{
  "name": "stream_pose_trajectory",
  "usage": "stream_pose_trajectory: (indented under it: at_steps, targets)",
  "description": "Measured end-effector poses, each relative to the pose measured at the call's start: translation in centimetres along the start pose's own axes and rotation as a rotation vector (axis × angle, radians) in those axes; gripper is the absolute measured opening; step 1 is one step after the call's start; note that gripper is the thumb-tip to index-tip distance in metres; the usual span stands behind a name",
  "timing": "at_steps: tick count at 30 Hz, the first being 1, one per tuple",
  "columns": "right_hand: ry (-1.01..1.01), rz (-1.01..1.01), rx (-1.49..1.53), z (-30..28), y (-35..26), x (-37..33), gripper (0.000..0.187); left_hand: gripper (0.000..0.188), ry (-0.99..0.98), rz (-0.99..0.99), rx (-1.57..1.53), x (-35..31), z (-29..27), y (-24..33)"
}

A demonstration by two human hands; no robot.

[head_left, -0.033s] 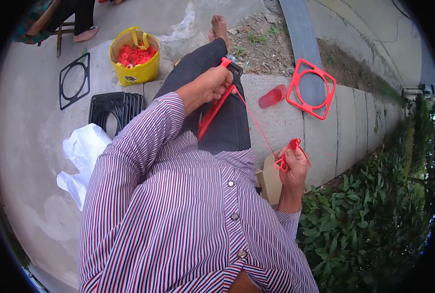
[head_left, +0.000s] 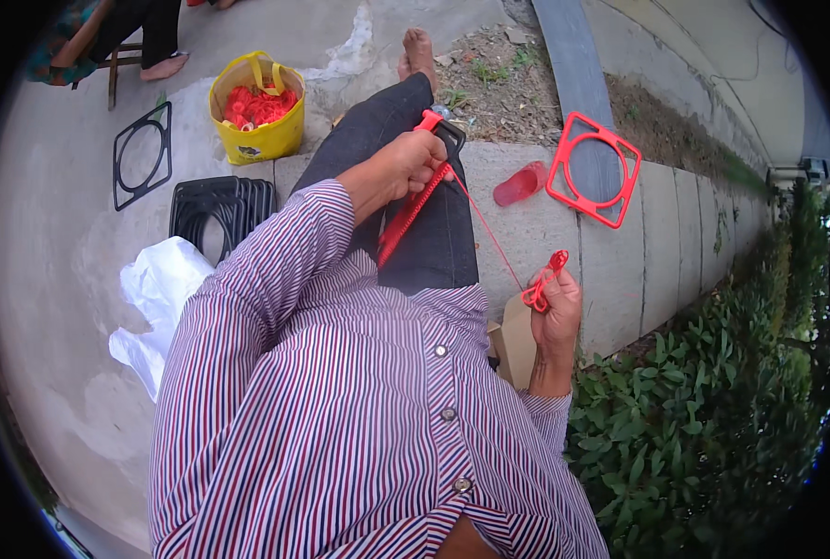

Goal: Winding red string onto red plastic frames.

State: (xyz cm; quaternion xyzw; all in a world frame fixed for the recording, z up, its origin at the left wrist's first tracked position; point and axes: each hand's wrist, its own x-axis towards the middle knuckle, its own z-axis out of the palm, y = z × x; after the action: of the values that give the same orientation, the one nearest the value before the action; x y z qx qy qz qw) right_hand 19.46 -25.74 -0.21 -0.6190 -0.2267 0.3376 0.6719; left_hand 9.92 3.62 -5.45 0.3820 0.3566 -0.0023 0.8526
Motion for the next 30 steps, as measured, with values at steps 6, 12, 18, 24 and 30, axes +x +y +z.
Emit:
stream_pose_trajectory:
  at_steps: [6,12,18,24,30]
  targets:
    - [-0.083,0.349,0.607,2.9,2.2,4.4,0.034,0.023,0.234,0.638,0.668,-4.5,1.9,-2.2]
    - [-0.655,0.535,0.574,6.9,2.6,7.7,0.037,0.016,-0.213,0.295,0.081,-7.7,3.5,-0.6]
    - [-0.467,0.405,0.76,6.5,2.1,13.3,0.03,0.009,0.049,0.635,0.0,-5.0,0.2,2.1]
    - [-0.473,0.388,0.385,8.3,0.8,13.1,0.021,0.027,-0.15,0.213,0.01,-4.7,1.0,2.2]
    - [-0.479,0.397,0.156,9.0,1.2,12.7,0.022,0.014,-0.037,0.249,0.025,-3.3,2.1,2.4]
